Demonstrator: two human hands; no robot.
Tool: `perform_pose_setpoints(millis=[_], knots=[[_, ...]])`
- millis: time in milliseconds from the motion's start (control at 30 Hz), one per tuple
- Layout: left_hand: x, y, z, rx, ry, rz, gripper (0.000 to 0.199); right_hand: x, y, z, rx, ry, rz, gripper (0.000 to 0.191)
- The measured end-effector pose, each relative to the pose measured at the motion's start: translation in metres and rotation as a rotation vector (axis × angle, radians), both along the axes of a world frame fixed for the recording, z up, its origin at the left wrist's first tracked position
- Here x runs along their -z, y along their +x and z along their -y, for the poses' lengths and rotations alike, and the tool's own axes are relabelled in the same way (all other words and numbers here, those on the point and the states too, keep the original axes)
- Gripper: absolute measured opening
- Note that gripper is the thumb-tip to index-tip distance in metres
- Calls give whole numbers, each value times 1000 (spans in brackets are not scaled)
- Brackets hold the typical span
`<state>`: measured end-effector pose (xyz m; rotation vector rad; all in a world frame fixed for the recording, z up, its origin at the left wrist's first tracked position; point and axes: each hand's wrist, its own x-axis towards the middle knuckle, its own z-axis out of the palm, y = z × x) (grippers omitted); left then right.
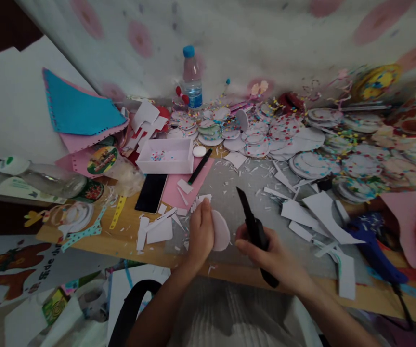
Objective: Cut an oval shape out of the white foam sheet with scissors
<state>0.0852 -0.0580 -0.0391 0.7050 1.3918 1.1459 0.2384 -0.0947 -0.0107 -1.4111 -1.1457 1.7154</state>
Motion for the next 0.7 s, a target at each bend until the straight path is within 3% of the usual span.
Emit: perform_pose_setpoints(millis=[133,267,433,500,600,700], knots=[[-10,-2,-2,-70,258,-332,26,-6,-12,1,-27,41,55,29],[-19,-7,0,-15,332,-417,16,-2,-11,0,37,75,53,29],[-32,-18,5,306,219,-221,10,8,-1,2,131,-58,-206,26],[-33,-22,9,387,127,-116,20,11,2,1,157,-135,-358,24],[-28,-27,13,388,40,-42,26,14,7,-3,131,-230,-510,20],[-20,-32,14,291,44,-37,27,16,16,-6,183,-212,-519,22]])
